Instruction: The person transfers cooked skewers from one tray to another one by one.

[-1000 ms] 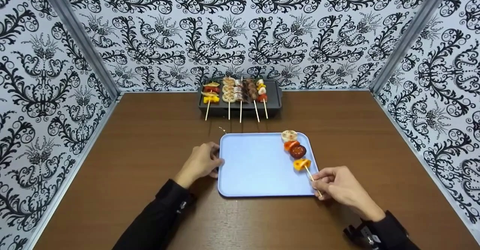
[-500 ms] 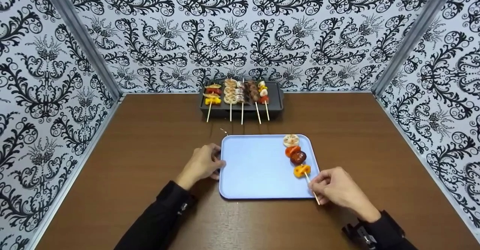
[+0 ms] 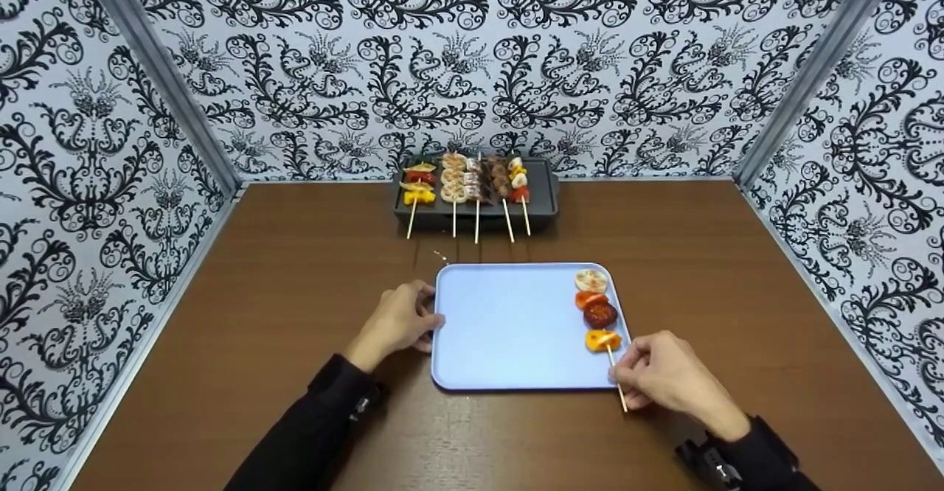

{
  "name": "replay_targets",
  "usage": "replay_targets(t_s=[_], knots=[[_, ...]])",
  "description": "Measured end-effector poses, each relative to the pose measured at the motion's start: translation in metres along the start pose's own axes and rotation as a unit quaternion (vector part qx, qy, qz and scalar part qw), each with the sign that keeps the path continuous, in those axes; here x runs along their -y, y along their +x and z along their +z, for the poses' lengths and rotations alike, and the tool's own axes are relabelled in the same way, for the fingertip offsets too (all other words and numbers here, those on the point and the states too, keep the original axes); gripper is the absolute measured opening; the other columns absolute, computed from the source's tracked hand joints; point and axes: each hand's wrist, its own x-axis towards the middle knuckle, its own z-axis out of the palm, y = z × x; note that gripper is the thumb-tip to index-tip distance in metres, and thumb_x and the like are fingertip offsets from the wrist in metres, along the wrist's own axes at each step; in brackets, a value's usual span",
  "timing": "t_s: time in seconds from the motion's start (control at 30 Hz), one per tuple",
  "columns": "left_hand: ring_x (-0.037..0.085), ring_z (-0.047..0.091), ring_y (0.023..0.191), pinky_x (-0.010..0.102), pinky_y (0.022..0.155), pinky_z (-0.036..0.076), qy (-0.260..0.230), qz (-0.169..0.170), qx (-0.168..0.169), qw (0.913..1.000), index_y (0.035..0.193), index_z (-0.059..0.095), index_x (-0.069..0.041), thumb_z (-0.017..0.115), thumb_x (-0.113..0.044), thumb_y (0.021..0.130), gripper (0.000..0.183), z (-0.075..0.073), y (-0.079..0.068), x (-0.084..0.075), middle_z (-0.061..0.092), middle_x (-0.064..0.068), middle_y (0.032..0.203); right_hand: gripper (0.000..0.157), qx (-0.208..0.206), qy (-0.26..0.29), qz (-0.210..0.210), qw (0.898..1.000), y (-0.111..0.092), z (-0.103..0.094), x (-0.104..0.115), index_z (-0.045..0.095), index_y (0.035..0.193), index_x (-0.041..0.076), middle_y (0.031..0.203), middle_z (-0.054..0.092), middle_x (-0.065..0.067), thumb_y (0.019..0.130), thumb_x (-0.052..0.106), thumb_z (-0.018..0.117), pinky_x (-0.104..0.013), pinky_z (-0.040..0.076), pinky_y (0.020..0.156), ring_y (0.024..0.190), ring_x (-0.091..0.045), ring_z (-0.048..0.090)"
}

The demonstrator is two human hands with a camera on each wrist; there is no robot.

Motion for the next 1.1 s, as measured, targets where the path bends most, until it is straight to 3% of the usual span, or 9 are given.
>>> replay_targets(t_s=[0.27, 0.7, 0.93, 1.1], knots=[[0.022, 0.070, 0.054, 0.035, 0.050, 0.065, 0.007, -0.002, -0.001, 1.0000, 0.135, 0.053, 0.000, 0.073, -0.007, 0.088, 0.051, 0.000, -0.001, -0.002, 0.068, 0.016, 0.087, 0.028, 0.014, 0.022, 0.015, 1.000, -0.002, -0.001, 0.000, 0.065, 0.082, 0.002, 0.065, 0.067, -0.009, 0.085, 0.025, 0.080, -0.040, 0.065, 0.052, 0.052, -0.021, 0.070], [0.023, 0.070, 0.054, 0.035, 0.050, 0.065, 0.008, -0.001, -0.004, 1.0000, 0.133, 0.055, 0.000, 0.073, -0.007, 0.087, 0.050, 0.000, 0.000, -0.001, 0.068, 0.015, 0.087, 0.025, -0.011, -0.008, 0.011, 1.000, -0.003, -0.004, 0.003, 0.068, 0.082, 0.008, 0.066, 0.068, -0.008, 0.085, 0.030, 0.080, -0.040, 0.065, 0.051, 0.051, -0.019, 0.069], [0.021, 0.070, 0.052, 0.035, 0.048, 0.064, 0.008, 0.011, -0.005, 0.9999, 0.132, 0.056, 0.000, 0.072, -0.007, 0.088, 0.048, 0.001, 0.000, 0.002, 0.068, 0.016, 0.085, 0.017, -0.045, -0.026, -0.015, 0.999, 0.000, -0.011, 0.010, 0.072, 0.087, 0.010, 0.068, 0.071, -0.007, 0.088, 0.026, 0.077, -0.038, 0.065, 0.052, 0.053, -0.019, 0.070], [0.020, 0.069, 0.051, 0.034, 0.047, 0.064, 0.010, 0.011, -0.007, 0.9999, 0.132, 0.056, 0.000, 0.072, -0.007, 0.088, 0.047, 0.002, -0.001, 0.001, 0.067, 0.015, 0.085, 0.016, -0.068, -0.016, -0.026, 0.997, 0.002, -0.017, 0.017, 0.074, 0.095, 0.008, 0.080, 0.074, -0.011, 0.088, 0.022, 0.077, -0.032, 0.066, 0.055, 0.060, -0.019, 0.072]])
